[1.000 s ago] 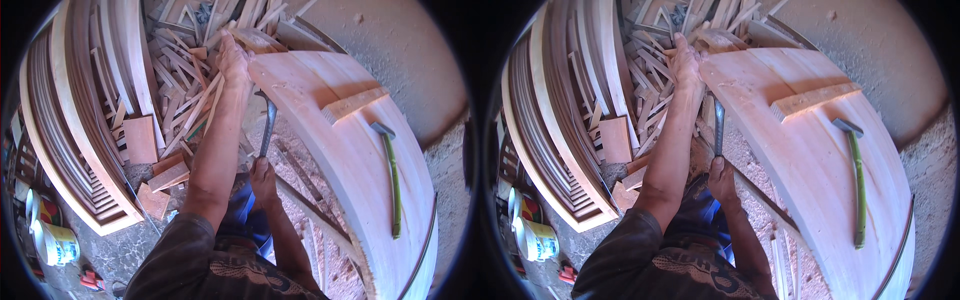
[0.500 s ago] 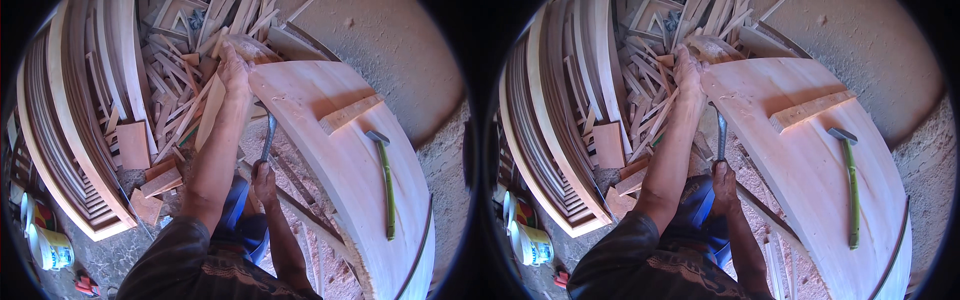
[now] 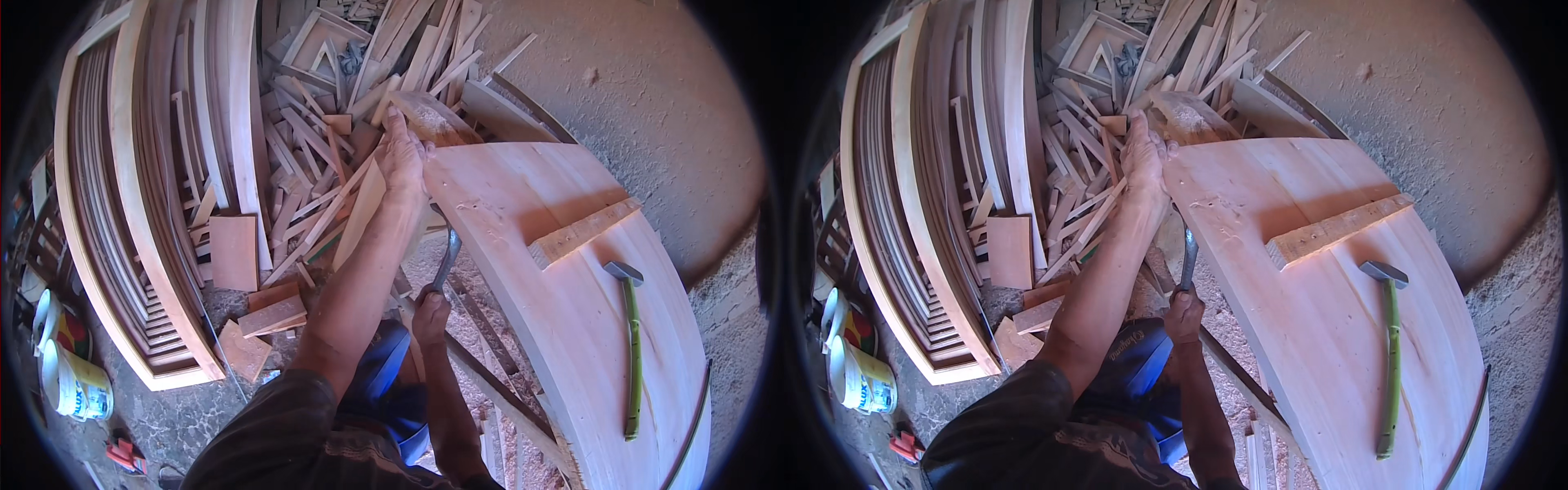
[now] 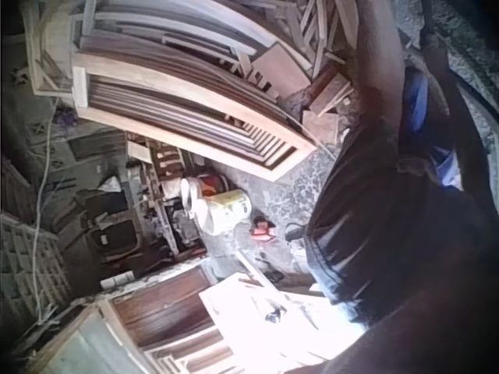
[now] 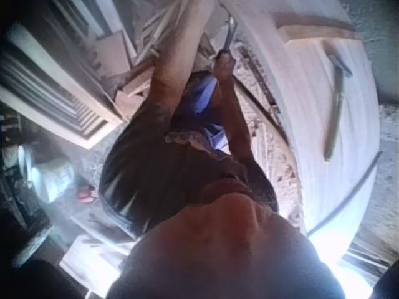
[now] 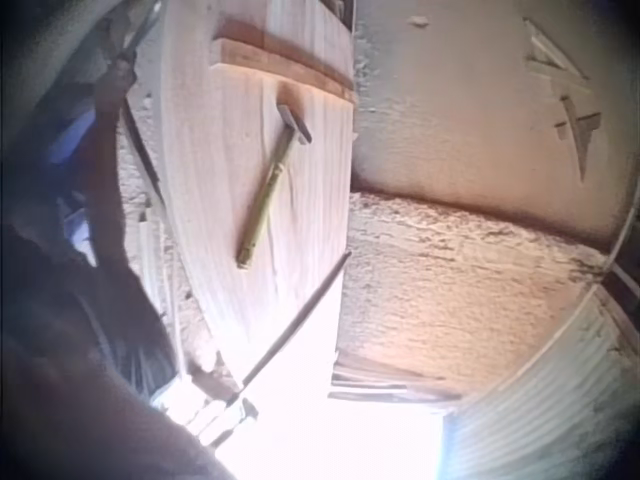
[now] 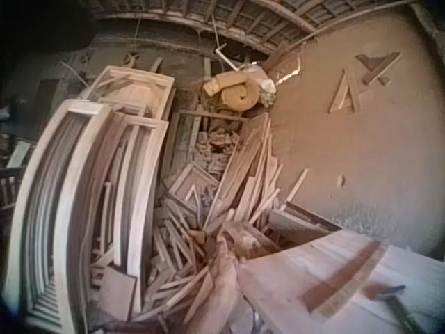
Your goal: The person walks through a cluttered workshop carrying a bottle of glue and a piece of paper. They place the glue on a workbench and then pick up a hammer. The person proceeds to assemble a wooden structure by positioning small wooden blocks and striking them with the hammer to secure them in place.
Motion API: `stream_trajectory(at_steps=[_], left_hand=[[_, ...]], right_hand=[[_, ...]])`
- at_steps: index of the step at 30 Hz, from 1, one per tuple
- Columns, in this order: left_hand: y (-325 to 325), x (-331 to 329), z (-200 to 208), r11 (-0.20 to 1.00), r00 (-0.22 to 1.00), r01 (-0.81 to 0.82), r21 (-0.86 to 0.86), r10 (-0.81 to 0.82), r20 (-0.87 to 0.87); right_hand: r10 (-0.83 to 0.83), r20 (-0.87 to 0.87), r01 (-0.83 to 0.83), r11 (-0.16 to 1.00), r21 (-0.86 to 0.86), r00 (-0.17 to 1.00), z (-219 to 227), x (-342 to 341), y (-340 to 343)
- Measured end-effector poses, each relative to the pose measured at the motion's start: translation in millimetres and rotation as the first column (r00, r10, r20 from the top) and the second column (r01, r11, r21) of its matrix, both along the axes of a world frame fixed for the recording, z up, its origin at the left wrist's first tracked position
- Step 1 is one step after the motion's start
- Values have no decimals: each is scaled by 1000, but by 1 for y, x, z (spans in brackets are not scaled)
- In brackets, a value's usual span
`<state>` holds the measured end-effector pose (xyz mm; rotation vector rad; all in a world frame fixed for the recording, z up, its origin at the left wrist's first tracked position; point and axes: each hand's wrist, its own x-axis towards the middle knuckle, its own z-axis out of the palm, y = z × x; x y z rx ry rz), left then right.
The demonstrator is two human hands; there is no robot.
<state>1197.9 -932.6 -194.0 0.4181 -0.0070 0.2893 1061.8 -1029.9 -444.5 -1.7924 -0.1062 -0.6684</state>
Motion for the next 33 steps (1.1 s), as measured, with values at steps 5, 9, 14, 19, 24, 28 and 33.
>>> stream_trajectory(at_steps=[5, 9, 14, 19, 24, 28, 33], left_hand=[[-3, 1, -2, 999, 1000, -5, -38, 5, 12], [-2, 1, 0, 999, 999, -36, 1, 36, 3], [-1, 6, 3, 999, 1000, -11, 51, 9, 25], [-2, 14, -3, 995, 1000, -4, 96, 3, 4], [8, 16, -10, 998, 985, 39, 42, -46, 168], [-5, 25, 1, 997, 997, -48, 64, 44, 69], [4, 30, -15, 947, 946, 319, -36, -316, 69]], right_hand=[[-60, -110, 39, 981, -190, 992, 35, -50, -22], [-40, -174, 23, 994, -103, 984, 42, -60, 8], [-14, -265, -4, 998, -68, 964, 38, -65, 5], [29, -229, -37, 999, -28, 973, 50, -74, 7], [-216, -613, 112, 973, -203, 760, 131, -146, -15], [-250, -442, 100, 937, -335, 862, 160, -184, -10], [-240, -465, 82, 939, -334, 852, 128, -186, 5]])
